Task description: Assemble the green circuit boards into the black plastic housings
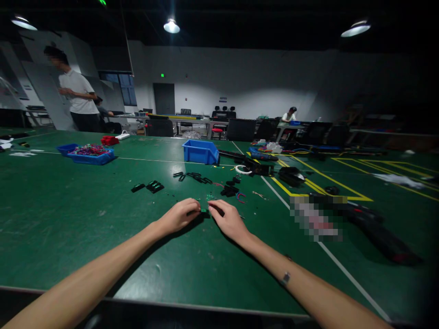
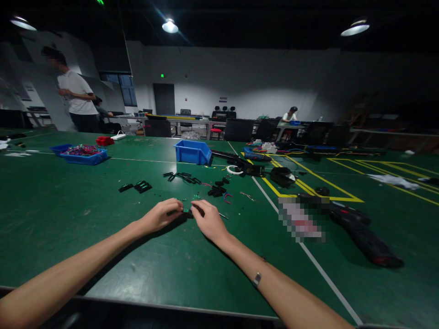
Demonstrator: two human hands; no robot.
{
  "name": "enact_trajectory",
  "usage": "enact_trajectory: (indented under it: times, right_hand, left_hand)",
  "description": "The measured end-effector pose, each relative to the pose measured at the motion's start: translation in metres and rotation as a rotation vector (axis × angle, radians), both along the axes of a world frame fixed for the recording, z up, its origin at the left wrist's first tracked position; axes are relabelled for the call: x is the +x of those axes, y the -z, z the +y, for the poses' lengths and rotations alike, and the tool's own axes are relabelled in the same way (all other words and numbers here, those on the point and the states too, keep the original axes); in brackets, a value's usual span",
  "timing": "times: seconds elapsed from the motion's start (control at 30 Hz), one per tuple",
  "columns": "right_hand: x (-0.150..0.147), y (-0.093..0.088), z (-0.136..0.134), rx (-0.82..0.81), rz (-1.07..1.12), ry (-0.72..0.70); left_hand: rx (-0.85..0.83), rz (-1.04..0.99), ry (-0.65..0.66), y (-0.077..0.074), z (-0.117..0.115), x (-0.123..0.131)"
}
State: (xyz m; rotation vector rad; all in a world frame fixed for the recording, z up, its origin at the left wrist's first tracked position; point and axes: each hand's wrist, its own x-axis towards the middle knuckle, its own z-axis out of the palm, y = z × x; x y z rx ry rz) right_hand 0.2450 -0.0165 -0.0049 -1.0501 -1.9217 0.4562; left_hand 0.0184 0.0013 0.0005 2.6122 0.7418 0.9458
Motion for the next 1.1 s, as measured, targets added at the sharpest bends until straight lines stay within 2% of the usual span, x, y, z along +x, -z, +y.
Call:
enact_trajectory:
  times: [0.2, 0.33, 0.47, 0.6, 0.7, 0.8, 0.93, 1.1]
  right_hand:
    - [-0.003, 0.004, 0.002, -0.357, 0.246, -0.173]
    - [-0.006, 0.003, -0.001, -0.411, 0.317, -0.23]
    - [-0.007, 0.002, -0.002, -0.411, 0.347, -0.244]
    - [-0.007, 0.0, -0.004, -0.393, 0.384, -0.241]
    - [-0.008, -0.002, -0.006, -0.383, 0.405, -0.22]
    - [-0.009, -0.002, -0.008, -0.377, 0.421, -0.195]
    - [-0.011, -0.002, -0.011, -0.354, 0.432, -0.198]
    - [-0.016, -0.002, -0.014, -0.321, 0.46, -0.18]
  left_hand:
    - [0.232, 0.041, -0.032, 0.001, 0.0, 0.002]
    - [0.295, 0.057, -0.042, 0.002, -0.001, 0.003]
    - [0.286, 0.025, -0.026, 0.0, -0.004, 0.004]
    - [0.174, -0.093, -0.021, -0.005, -0.009, 0.006]
    - [0.045, -0.18, -0.082, -0.01, -0.013, 0.007]
    - [-0.148, -0.227, -0.154, -0.012, -0.016, 0.009]
    - [-0.392, -0.245, -0.17, -0.009, -0.019, 0.016]
    - [-0.456, -0.315, -0.226, -0.002, -0.024, 0.028]
